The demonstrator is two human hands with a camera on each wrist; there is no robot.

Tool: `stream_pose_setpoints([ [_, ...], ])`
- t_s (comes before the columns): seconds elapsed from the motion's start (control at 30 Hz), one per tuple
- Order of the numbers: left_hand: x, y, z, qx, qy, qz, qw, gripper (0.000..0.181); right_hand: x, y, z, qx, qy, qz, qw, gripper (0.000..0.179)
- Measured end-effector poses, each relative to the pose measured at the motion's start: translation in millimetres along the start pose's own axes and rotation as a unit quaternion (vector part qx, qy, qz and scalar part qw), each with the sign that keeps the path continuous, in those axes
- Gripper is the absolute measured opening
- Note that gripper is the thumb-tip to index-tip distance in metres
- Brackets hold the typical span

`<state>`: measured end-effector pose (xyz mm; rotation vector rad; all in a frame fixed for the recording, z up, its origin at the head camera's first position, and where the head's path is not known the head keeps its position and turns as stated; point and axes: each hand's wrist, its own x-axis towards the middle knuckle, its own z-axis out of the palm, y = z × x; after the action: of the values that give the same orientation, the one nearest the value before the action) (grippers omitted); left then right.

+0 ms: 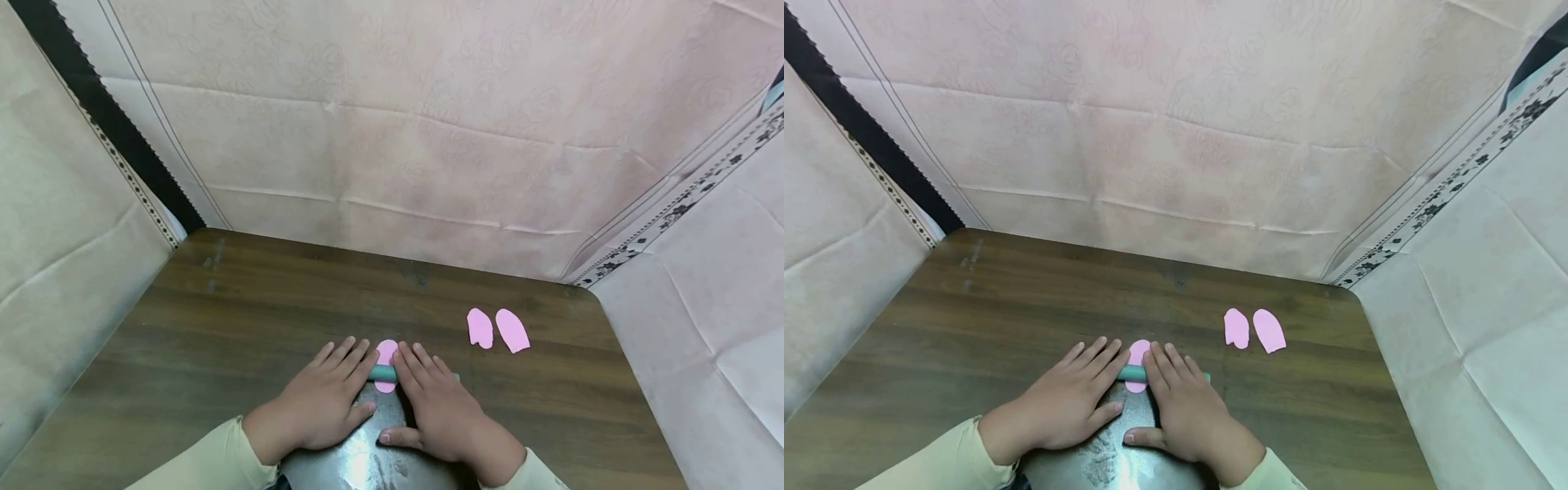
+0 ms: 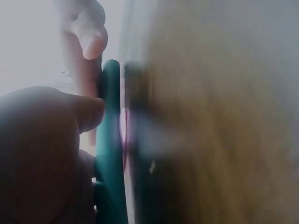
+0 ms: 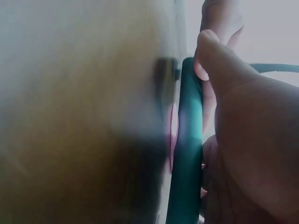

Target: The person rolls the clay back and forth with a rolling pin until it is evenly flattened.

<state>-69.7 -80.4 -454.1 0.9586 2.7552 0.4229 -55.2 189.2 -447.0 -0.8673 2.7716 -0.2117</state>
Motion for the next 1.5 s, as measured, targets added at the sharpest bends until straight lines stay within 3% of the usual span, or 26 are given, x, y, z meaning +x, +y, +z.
stream_pose_setpoints([
  [0.17,-13.7,7.3,-1.3,-0.004,-0.017,0.010,0.9998,0.082,-16.3,-8,3,-0.014,0.008,-0.010,0.9998,0.119],
  [0.37,-28.9,13.0,1.3,-0.005,-0.016,0.018,0.9997,0.090,-27.7,-17,7,-0.021,0.015,-0.010,0.9996,0.118],
  [0.67,-42.2,19.6,6.2,-0.019,-0.021,0.031,0.9991,0.101,-37.9,-24,18,-0.038,0.046,-0.019,0.9980,0.118],
  [0.97,-49.9,19.8,19.6,0.030,0.020,0.048,0.9982,0.101,-42.2,-27,31,-0.085,0.076,-0.028,0.9932,0.110],
  [1.07,-49.8,21.2,21.8,0.026,0.031,0.041,0.9983,0.099,-41.2,-28,30,-0.067,0.072,-0.021,0.9949,0.110],
  [1.2,-44.8,22.2,19.2,-0.017,0.027,0.022,0.9992,0.097,-35.8,-28,26,-0.047,0.071,-0.011,0.9963,0.113],
  [1.3,-37.7,21.4,17.5,-0.042,0.020,0.010,0.9988,0.097,-29.5,-25,21,-0.039,0.061,-0.004,0.9974,0.113],
  [1.5,-17.2,13.8,13.9,-0.038,0.027,-0.005,0.9989,0.092,-12.9,-13,12,-0.009,0.035,0.009,0.9993,0.108],
])
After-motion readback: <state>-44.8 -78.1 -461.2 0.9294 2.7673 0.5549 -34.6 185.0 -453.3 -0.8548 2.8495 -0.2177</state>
